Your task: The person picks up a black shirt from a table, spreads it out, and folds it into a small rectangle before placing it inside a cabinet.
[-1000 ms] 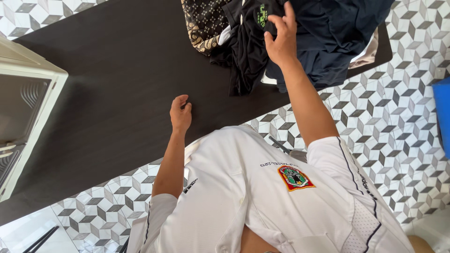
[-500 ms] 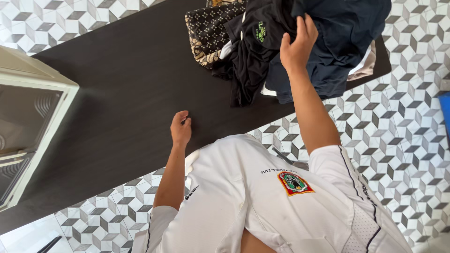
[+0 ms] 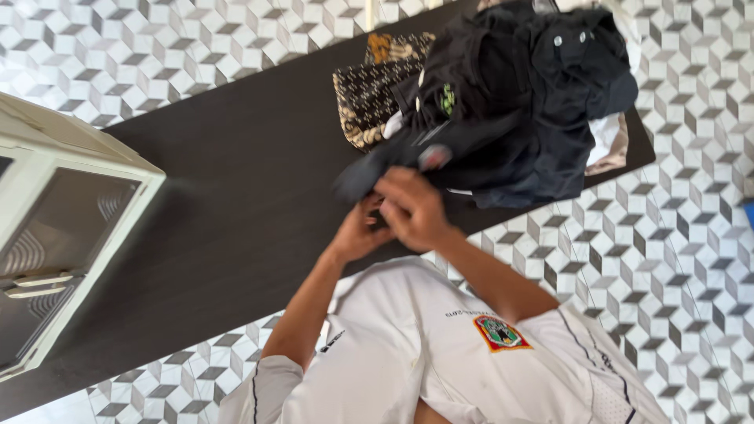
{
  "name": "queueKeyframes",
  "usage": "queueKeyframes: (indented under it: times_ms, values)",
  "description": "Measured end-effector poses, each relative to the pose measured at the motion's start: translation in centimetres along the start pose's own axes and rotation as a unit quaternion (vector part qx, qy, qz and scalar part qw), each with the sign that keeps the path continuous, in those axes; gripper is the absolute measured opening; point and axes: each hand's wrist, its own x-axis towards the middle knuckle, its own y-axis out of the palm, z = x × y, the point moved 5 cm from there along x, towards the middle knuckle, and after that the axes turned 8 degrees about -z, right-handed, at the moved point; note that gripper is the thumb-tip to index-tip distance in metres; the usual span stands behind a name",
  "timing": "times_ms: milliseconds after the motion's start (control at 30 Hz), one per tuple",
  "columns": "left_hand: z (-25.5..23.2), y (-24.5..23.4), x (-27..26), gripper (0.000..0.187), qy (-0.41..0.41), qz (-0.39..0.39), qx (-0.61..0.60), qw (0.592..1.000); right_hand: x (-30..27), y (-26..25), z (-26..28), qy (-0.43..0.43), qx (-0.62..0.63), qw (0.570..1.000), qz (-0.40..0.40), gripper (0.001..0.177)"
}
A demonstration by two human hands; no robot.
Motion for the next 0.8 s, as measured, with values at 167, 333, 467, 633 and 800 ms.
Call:
queueKeyframes:
  times_ms: [167,333,467,633,800]
  values:
    - [-2.0,-0.9,-1.9,0.054,0.055,-0.081,0.063,0.993,-3.7,3.1,2.6,0.030,0.112,0.984,0.132,0.031]
    - [-5.0,-5.4,-3.1,0.049,0.131,-0.101,0.203,0.965,-4.2,3.5,1.0,0.061,0.110,0.979,0.161,0.030]
    - [-8.3,-7.5,-5.6,0.049,0.132,-0.038,0.030,0.990,-3.9,3.7,1.5,0.058,0.101,0.984,0.132,0.034]
    - [-13.2,-10.5,-8.9,0.051,0.289,-0.126,-0.028,0.949,-2.3,4.0,3.1,0.018,0.110,0.987,0.118,0.046]
    - [-8.7,-11.9,-9.9,0.044,0.170,-0.173,-0.140,0.960,-1.9,5.7,2.8,0.023,0.095,0.987,0.130,0.042]
